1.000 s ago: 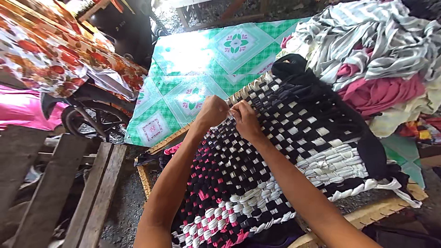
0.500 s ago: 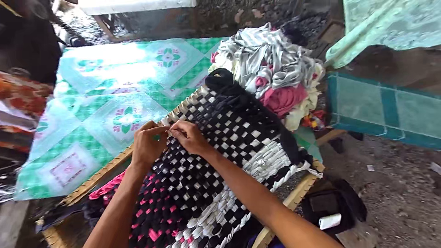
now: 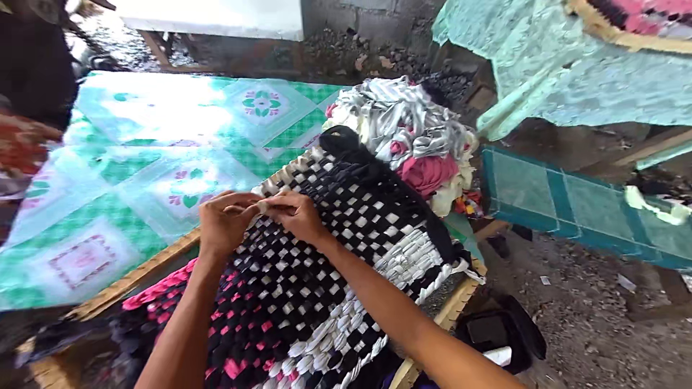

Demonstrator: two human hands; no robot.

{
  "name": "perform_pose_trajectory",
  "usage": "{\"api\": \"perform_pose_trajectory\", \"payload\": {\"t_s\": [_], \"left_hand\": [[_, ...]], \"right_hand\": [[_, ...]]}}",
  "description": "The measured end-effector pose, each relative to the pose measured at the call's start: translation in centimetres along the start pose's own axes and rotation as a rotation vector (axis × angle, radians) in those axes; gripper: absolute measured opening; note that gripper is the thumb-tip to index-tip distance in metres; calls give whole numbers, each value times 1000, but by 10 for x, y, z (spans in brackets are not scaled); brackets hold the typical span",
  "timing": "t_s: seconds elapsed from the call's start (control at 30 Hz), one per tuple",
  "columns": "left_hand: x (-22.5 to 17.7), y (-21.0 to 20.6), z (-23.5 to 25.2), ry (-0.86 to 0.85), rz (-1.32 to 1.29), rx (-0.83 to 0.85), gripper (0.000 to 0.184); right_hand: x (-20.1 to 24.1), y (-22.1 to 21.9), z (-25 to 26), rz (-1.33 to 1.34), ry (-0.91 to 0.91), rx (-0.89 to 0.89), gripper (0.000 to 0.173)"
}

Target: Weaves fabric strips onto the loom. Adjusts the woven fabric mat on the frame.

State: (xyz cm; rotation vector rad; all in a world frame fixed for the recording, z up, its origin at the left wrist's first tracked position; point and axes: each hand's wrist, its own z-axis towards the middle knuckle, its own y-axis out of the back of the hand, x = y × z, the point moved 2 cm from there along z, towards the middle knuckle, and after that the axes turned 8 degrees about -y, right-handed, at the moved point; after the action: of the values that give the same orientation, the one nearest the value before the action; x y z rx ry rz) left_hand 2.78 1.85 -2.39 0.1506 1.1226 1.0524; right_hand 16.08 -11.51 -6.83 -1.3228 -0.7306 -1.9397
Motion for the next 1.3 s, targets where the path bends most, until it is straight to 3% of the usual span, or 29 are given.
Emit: {"api": "perform_pose_trajectory", "payload": {"t_s": [0.17,0.4,0.67,0.87,0.97,1.1,1.3], "left_hand": [[2,4,4,-96,-55,48,17],[12,3,-6,-28,-144,52,15],[-10,-10,-25,-108,148,-18,21],[-3,-14,-18,-42,133,-108,19],[-5,-12,-18,-54,140,-89,18],[-3,-10,-19,-77,111,-84,18],[2,-6,-17,-41,-32,-80,14]], "right_hand": [[2,-2,1,53,-39,-36,17],[5,1,5,142,-126,-31,13],[-2,4,13,239,-249,-12,10],[0,-3,10,-59,-38,36,23],[1,-4,6,-100,27,-41,16],[6,-4,3,-114,-54,-65,13],[1,1,8,98,-167,-23,13]]}}
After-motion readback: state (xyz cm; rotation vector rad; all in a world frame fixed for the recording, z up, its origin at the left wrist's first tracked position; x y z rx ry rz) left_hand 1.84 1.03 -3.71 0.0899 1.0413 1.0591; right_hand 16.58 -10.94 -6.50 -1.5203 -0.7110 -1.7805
